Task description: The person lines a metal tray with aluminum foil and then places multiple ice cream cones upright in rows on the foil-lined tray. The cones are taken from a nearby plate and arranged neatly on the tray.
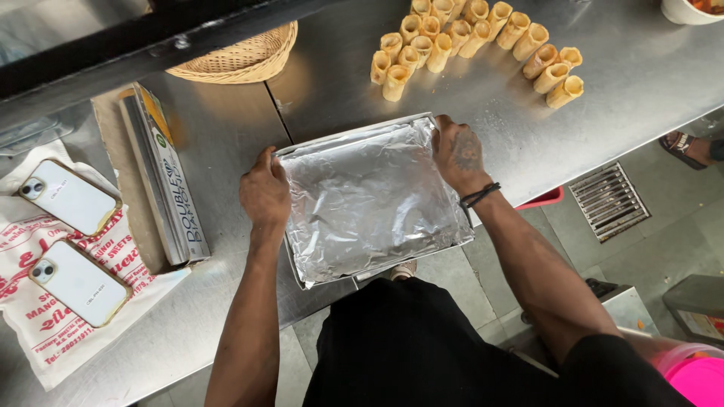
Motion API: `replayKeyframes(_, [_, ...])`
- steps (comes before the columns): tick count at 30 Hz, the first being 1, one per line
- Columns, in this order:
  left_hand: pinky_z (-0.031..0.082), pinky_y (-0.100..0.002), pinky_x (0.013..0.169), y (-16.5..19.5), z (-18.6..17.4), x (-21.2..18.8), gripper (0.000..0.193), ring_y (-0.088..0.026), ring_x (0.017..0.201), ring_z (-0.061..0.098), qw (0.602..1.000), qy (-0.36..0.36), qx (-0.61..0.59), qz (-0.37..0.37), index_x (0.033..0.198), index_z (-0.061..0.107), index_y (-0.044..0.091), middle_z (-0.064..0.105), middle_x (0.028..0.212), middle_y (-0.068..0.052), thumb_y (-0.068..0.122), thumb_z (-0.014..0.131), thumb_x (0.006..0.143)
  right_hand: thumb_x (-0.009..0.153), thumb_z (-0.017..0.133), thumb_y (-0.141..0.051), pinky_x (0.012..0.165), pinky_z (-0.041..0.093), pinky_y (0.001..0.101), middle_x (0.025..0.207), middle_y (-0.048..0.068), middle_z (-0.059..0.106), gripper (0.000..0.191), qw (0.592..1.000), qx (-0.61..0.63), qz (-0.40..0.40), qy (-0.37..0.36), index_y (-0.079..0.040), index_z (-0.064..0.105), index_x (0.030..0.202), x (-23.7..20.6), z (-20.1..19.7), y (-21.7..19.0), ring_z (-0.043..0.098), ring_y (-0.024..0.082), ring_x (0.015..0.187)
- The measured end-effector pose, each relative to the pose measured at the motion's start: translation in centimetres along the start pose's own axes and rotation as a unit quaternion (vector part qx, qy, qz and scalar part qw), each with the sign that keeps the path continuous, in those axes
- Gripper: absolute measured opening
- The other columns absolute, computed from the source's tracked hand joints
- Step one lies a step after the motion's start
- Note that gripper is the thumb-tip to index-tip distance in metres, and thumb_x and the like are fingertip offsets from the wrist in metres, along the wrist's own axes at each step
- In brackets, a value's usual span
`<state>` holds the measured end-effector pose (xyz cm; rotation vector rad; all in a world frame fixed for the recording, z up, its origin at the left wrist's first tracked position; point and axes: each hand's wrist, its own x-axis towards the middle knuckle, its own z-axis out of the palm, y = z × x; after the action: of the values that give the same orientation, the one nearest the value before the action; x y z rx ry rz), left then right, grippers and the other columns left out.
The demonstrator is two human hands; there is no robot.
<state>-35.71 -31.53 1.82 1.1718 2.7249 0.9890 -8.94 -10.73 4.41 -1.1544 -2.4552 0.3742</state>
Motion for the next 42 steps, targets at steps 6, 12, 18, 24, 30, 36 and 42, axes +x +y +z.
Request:
replayKeyframes(6, [0.056, -0.048, 0.08, 0.3, -0.4, 1.1, 0.04, -0.039, 0.094, 0.071, 0.998, -0.008, 0.028, 0.058, 0.123, 0.07, 0.008, 0.074, 0.106, -0.02, 0.024, 0.075, 0.087, 0.087, 0.071, -0.008, 0.074, 0.055, 0.0523, 0.094, 0.028, 0.071, 0.034, 0.997, 0.02, -0.068, -0.02, 0.005, 0.062, 0.117, 1.8, -0.3, 0.4, 0.069, 0.046, 0.087])
replayKeyframes(12, [0.056, -0.049, 0.083, -0.1, 0.2, 2.2, 0.019, -0.039, 0.091, 0.071, 0.996, -0.053, 0.073, 0.02, 0.114, 0.077, 0.017, 0.075, 0.096, -0.018, 0.021, 0.073, 0.095, 0.097, 0.064, -0.003, 0.079, 0.055, 0.0508, 0.093, 0.025, 0.072, 0.008, 0.996, -0.016, -0.08, -0.022, 0.0, 0.068, 0.103, 2.4, 0.6, 1.0, 0.07, 0.043, 0.088])
replayKeyframes(18, [0.056, -0.047, 0.081, -0.1, -0.2, 2.8, 0.028, -0.037, 0.092, 0.072, 0.993, -0.059, 0.068, 0.071, 0.112, 0.076, 0.014, 0.076, 0.098, -0.016, 0.022, 0.076, 0.086, 0.083, 0.07, -0.014, 0.072, 0.055, 0.048, 0.091, 0.02, 0.073, 0.022, 0.989, -0.019, -0.139, -0.037, 0.0, 0.068, 0.101, 2.9, -0.9, 0.6, 0.071, 0.04, 0.085])
replayKeyframes(24, [0.057, -0.047, 0.079, 0.1, 0.4, 3.8, 0.026, -0.035, 0.089, 0.072, 0.981, -0.129, 0.1, 0.108, 0.11, 0.077, 0.017, 0.076, 0.097, -0.014, 0.029, 0.077, 0.087, 0.09, 0.07, -0.017, 0.077, 0.056, 0.0469, 0.091, 0.012, 0.074, 0.009, 0.97, -0.099, -0.207, -0.081, -0.008, 0.068, 0.092, 4.1, -0.4, 0.3, 0.073, 0.033, 0.088])
replayKeyframes(30, [0.057, -0.046, 0.083, -0.8, 1.3, 4.3, 0.013, -0.032, 0.091, 0.074, 0.977, -0.143, 0.108, 0.117, 0.105, 0.078, 0.016, 0.076, 0.098, -0.012, 0.026, 0.071, 0.099, 0.096, 0.068, -0.015, 0.076, 0.056, 0.0458, 0.093, 0.013, 0.074, 0.009, 0.967, -0.117, -0.21, -0.082, -0.006, 0.067, 0.096, 4.4, 0.5, 0.5, 0.073, 0.032, 0.087])
replayKeyframes(36, [0.055, -0.046, 0.086, -0.7, -0.1, 4.2, 0.046, -0.033, 0.096, 0.072, 0.978, -0.148, 0.052, 0.134, 0.124, 0.072, 0.017, 0.075, 0.107, -0.014, 0.032, 0.081, 0.081, 0.086, 0.073, -0.019, 0.076, 0.057, 0.0447, 0.097, 0.015, 0.074, 0.024, 0.967, -0.065, -0.229, -0.091, -0.004, 0.066, 0.103, 4.5, -0.6, -0.1, 0.072, 0.033, 0.088])
replayKeyframes(42, [0.057, -0.045, 0.083, 0.1, -0.6, 5.1, 0.038, -0.033, 0.093, 0.073, 0.962, -0.186, 0.134, 0.151, 0.12, 0.074, 0.021, 0.076, 0.101, -0.014, 0.032, 0.078, 0.084, 0.086, 0.068, -0.011, 0.078, 0.058, 0.0431, 0.095, 0.014, 0.073, 0.013, 0.955, -0.137, -0.242, -0.101, -0.006, 0.067, 0.097, 4.9, -0.2, -0.2, 0.073, 0.032, 0.09])
